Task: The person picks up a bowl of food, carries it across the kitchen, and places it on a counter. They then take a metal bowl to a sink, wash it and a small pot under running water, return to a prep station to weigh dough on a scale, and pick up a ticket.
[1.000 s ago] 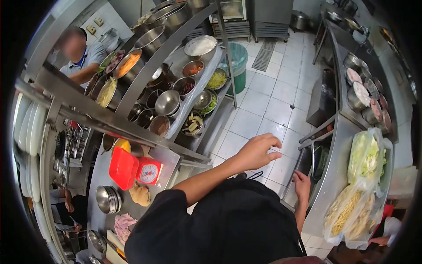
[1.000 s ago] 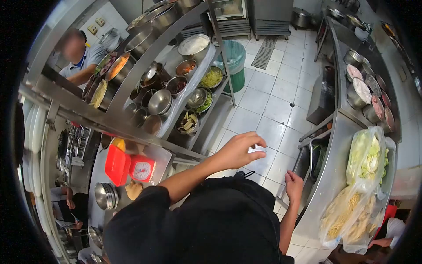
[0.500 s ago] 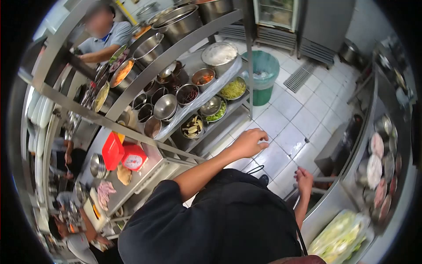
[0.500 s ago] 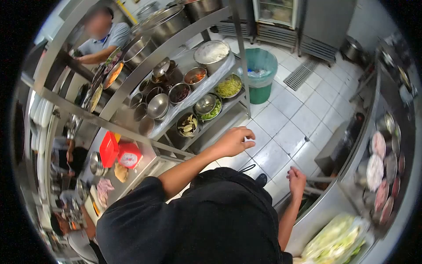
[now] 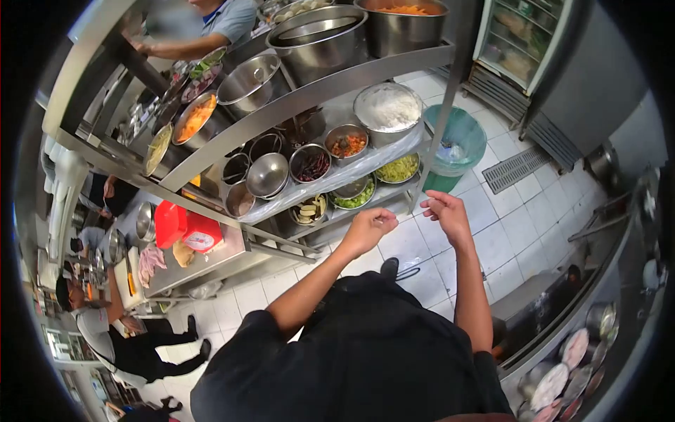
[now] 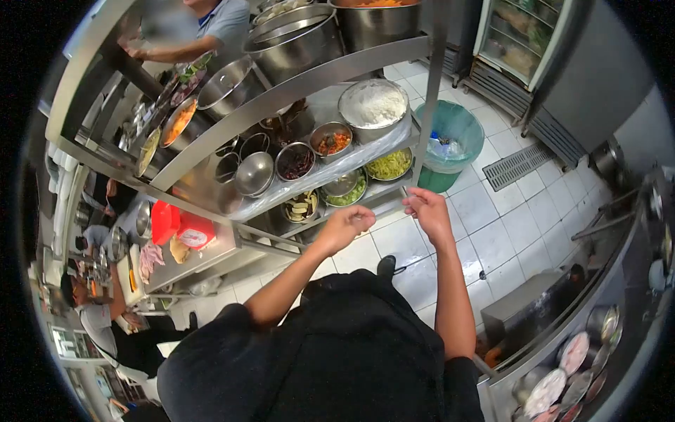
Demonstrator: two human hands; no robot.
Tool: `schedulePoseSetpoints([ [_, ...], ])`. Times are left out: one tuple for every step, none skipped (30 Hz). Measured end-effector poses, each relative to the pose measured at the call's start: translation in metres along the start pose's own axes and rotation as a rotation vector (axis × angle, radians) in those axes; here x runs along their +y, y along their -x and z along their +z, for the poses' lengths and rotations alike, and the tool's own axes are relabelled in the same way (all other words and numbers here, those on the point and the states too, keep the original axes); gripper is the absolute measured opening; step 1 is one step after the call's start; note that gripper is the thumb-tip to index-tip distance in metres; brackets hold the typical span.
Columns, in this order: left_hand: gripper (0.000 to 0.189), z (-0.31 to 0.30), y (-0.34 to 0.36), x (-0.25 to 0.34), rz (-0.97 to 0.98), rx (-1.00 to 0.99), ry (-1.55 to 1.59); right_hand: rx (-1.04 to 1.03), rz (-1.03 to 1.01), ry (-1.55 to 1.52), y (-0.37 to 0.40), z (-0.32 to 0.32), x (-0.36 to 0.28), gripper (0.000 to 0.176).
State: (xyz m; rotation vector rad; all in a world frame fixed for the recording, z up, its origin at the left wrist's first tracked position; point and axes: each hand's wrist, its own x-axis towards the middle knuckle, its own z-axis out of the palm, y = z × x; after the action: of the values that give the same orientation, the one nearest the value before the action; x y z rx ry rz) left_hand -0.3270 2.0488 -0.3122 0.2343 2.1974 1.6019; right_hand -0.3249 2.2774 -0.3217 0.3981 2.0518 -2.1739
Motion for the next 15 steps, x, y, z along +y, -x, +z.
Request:
schedulePoseSetpoints([
  [0.026, 0.0, -0.013, -0.001, -0.036, 0.01, 0.028, -0.025, 0.005, -0.003, -0.009, 0.002, -0.005, 0.034],
  [0.027, -0.002, -0.025, -0.002, -0.024, 0.015, 0.045, -0.05, 0.01, -0.009, -0.018, 0.003, -0.009, 0.034],
  [0.027, -0.003, -0.038, -0.002, -0.011, 0.02, 0.063, -0.056, 0.002, 0.003, -0.028, 0.001, -0.012, 0.034],
  [0.028, -0.003, -0.049, -0.001, 0.0, 0.027, 0.083, -0.063, -0.005, 0.015, -0.037, -0.001, -0.015, 0.034],
  [0.03, -0.003, -0.057, 0.001, -0.038, 0.053, 0.151, -0.073, -0.006, 0.027, -0.042, -0.002, -0.017, 0.034],
  [0.032, -0.003, -0.064, 0.003, -0.081, 0.08, 0.216, -0.08, 0.008, 0.021, -0.046, -0.004, -0.019, 0.034],
  [0.034, -0.006, -0.071, 0.006, -0.118, 0.109, 0.278, -0.088, 0.017, 0.012, -0.052, -0.005, -0.025, 0.034],
  [0.036, -0.008, -0.078, 0.008, -0.147, 0.141, 0.336, -0.097, 0.017, 0.001, -0.061, -0.005, -0.03, 0.033],
  [0.038, -0.01, -0.083, 0.008, -0.178, 0.166, 0.433, -0.128, 0.014, -0.004, -0.072, -0.005, -0.031, 0.033],
  [0.036, -0.011, -0.089, 0.007, -0.199, 0.221, 0.503, -0.159, 0.014, -0.007, -0.081, -0.005, -0.031, 0.033],
  [0.035, -0.012, -0.094, 0.006, -0.22, 0.274, 0.572, -0.189, 0.015, -0.012, -0.091, -0.005, -0.03, 0.033],
  [0.034, -0.012, -0.099, 0.005, -0.241, 0.329, 0.643, -0.204, 0.02, -0.019, -0.1, -0.004, -0.03, 0.033],
  [0.033, -0.011, -0.103, 0.006, -0.231, 0.365, 0.653, -0.222, 0.026, -0.025, -0.109, -0.003, -0.03, 0.033],
  [0.033, -0.011, -0.105, 0.008, -0.221, 0.403, 0.66, -0.241, 0.033, -0.032, -0.117, -0.001, -0.031, 0.032],
  [0.032, -0.01, -0.105, 0.009, -0.217, 0.441, 0.664, -0.247, 0.038, -0.049, -0.123, 0.0, -0.031, 0.033],
])
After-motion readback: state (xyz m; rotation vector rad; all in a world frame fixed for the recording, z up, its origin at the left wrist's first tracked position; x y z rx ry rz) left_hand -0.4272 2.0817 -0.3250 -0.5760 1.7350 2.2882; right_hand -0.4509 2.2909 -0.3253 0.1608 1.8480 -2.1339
